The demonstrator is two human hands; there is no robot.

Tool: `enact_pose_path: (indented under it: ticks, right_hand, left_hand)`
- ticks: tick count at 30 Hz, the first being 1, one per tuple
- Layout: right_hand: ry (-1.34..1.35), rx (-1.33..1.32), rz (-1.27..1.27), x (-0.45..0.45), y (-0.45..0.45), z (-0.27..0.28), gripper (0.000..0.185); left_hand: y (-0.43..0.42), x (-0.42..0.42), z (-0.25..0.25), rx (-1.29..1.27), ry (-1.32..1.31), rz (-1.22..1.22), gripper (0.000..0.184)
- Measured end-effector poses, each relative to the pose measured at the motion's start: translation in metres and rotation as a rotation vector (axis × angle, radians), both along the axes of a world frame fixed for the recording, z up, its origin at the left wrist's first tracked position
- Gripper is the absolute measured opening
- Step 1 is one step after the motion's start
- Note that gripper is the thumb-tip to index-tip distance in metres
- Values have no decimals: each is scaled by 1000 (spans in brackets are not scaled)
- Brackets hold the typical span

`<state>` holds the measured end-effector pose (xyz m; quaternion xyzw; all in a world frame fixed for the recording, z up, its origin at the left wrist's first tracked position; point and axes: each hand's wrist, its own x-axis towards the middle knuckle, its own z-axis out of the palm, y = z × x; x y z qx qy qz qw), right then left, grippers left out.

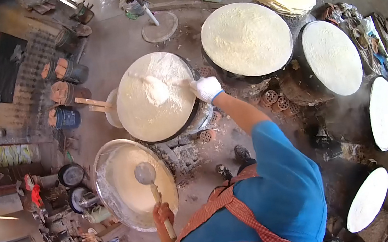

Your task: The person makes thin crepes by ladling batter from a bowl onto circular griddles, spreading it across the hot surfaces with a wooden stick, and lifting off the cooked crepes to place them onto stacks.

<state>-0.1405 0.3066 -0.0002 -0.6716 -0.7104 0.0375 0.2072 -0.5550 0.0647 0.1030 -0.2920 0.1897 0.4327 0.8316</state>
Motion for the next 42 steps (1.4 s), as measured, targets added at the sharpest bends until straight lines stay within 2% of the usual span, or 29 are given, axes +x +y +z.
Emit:
enact_pose_path:
  ticks: [1, 3, 4, 5, 6, 7, 8, 9, 11, 13, 15, 17, 18, 20, 21, 23, 25, 26, 27, 29, 30, 31, 33, 35, 37, 39, 40, 41, 42]
  right_hand:
    - [-34, -29, 67, -1, -12, 10, 23]
    - [-31, -54, 141, 10, -36, 48, 21]
    - [-98, -79, 157, 25, -35, 31, 24]
    - [80, -265, 132, 33, -37, 53, 25]
    - [75, -105, -110, 34, -42, 41, 25]
    - [105, -50, -220, 32, -45, 32, 25]
    - [23, -27, -197, 26, -49, 17, 26]
    - [-97, -57, -56, 21, -57, 14, 28]
    - [-29, -26, 49, 10, -76, 29, 27]
    - [10, 11, -3, 20, -85, 38, 25]
    - [-27, -5, -237, 25, -94, 32, 23]
    - [-205, -99, -292, 15, -112, 9, 21]
    - [-228, -85, -212, 5, -126, -3, 22]
    - [-183, -64, -115, -23, -144, -28, 28]
    - [-113, -56, -97, -38, -152, -36, 32]
    - [34, -62, -161, -59, -157, -13, 31]
    - [92, 3, -179, -64, -177, 27, 27]
    - [149, 146, -198, -64, -189, 38, 27]
    - [211, 290, -220, -67, -197, 40, 26]
    - [233, 208, -200, -75, -221, 28, 20]
    - [139, 156, -247, -79, -222, 31, 17]
    - [46, 107, -287, -83, -222, 31, 14]
    - [106, 247, -336, -89, -226, 37, 10]
    - [131, 268, -380, -92, -223, 50, 12]
    - [153, 336, -402, -87, -215, 46, 14]
    - [152, 252, -379, -84, -208, 47, 16]
    - [174, 111, -302, -80, -209, 52, 21]
    - [100, -110, -297, -67, -209, 24, 22]
    - [41, -230, -336, -58, -211, 19, 21]
  left_hand:
    - [13, 5, 2, -29, -17, -8, 25]
    - [34, 1, -9, -3, 10, -81, 25]
    - [44, 0, -13, 39, 116, -124, 26]
    - [59, 3, -12, -46, 133, -143, 27]
    - [72, 4, -14, 121, 150, -248, 25]
    - [88, -2, -31, 121, 138, -284, 27]
    - [103, 7, -30, 148, 232, -282, 28]
    - [117, 18, -27, 257, 313, -274, 26]
    - [140, 47, -8, 356, 459, -222, 23]
    - [160, 71, 3, 352, 502, -195, 20]
    - [177, 83, -2, 361, 479, -210, 19]
    - [195, 102, -16, 248, 528, -185, 19]
    - [201, 116, -22, 258, 514, -188, 19]
    - [206, 147, -36, 297, 865, -167, 20]
    - [210, 153, -54, 263, 783, -187, 19]
    - [202, 149, -49, 264, 466, -230, 18]
    - [153, 110, 2, 513, 561, -300, 18]
    - [130, 94, -5, 499, 554, -304, 18]
    - [109, 78, -15, 459, 506, -308, 20]
    - [84, 60, -27, 362, 454, -326, 23]
    - [87, 58, -26, 296, 284, -383, 18]
    - [89, 56, -22, 232, 114, -429, 15]
    - [90, 57, 2, 66, 38, -405, 12]
    - [89, 58, 8, 61, -78, -467, 22]
    - [81, 60, 21, 112, -46, -500, 22]
    - [78, 63, 35, 249, 117, -621, 21]
    - [69, 69, 48, 245, 340, -665, 21]
    - [61, 76, 61, 275, 548, -745, 28]
    - [73, 62, 18, 165, 393, -880, 35]
